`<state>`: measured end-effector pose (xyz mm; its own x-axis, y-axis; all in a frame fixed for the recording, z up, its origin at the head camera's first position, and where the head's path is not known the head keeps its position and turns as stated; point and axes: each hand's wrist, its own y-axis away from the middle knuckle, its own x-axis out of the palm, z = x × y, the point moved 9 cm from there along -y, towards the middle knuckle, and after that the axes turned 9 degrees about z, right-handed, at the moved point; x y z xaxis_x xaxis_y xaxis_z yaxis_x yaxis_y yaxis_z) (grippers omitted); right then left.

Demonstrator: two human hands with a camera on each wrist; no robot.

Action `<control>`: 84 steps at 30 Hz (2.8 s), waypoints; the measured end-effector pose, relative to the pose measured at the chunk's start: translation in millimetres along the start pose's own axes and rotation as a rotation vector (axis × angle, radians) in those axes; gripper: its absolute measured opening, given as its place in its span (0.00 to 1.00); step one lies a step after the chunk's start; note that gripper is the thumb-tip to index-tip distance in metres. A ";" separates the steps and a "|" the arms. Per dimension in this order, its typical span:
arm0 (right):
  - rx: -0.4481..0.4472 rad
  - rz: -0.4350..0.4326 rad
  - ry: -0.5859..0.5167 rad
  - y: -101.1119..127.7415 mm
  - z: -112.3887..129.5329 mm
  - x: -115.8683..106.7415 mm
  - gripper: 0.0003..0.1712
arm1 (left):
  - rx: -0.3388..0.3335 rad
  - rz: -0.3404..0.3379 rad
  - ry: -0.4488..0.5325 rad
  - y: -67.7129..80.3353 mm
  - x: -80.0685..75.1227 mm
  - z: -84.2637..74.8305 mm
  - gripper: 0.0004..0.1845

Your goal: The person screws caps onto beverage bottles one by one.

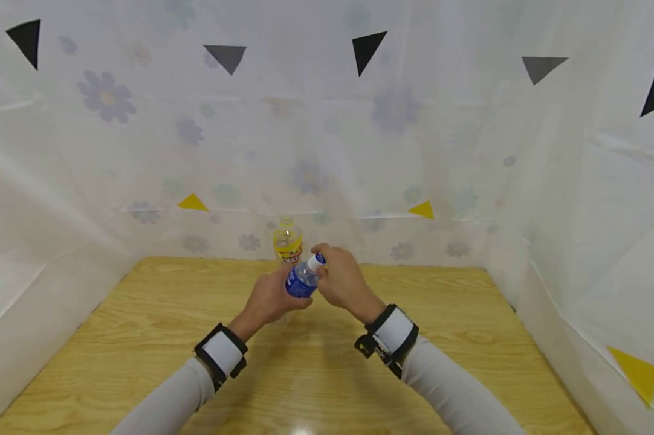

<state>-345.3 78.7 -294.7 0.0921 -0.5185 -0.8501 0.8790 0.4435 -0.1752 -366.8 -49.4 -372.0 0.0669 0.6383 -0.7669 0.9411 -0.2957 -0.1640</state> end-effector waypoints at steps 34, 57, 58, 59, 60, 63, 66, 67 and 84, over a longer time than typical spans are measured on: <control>-0.053 -0.169 0.047 2.3 -4.1 -1.7 0.09 | 0.020 -0.001 -0.012 1.1 3.0 -6.6 0.38; -0.008 -0.172 -0.050 4.7 -17.6 -2.0 0.08 | 0.052 -0.002 -0.009 0.9 5.6 -9.7 0.34; -0.006 -0.173 -0.052 4.5 -18.2 -1.9 0.09 | 0.050 -0.001 -0.007 0.8 5.7 -9.6 0.34; -0.004 -0.174 -0.053 4.6 -18.2 -1.8 0.09 | 0.048 0.000 -0.005 0.8 5.6 -9.6 0.34; -0.001 -0.174 -0.056 4.6 -18.4 -1.8 0.09 | 0.047 0.001 -0.003 0.9 5.4 -9.7 0.34; 0.007 -0.167 -0.066 4.0 -19.5 -0.5 0.10 | 0.047 0.000 -0.004 1.0 4.4 -9.7 0.35; 0.015 -0.155 -0.076 4.0 -20.0 1.2 0.11 | 0.047 -0.002 -0.009 1.4 3.9 -9.1 0.35; 0.017 -0.152 -0.078 4.0 -20.2 1.7 0.11 | 0.046 -0.002 -0.010 1.6 4.0 -8.9 0.35; 0.007 -0.095 0.026 6.6 -5.3 -1.2 0.30 | 0.008 0.002 0.002 2.3 1.3 -4.5 0.38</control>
<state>-342.1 86.2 -297.5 -0.0040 -0.5388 -0.8424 0.8867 0.3876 -0.2521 -363.0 -46.0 -370.6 0.0696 0.6388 -0.7662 0.9382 -0.3029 -0.1673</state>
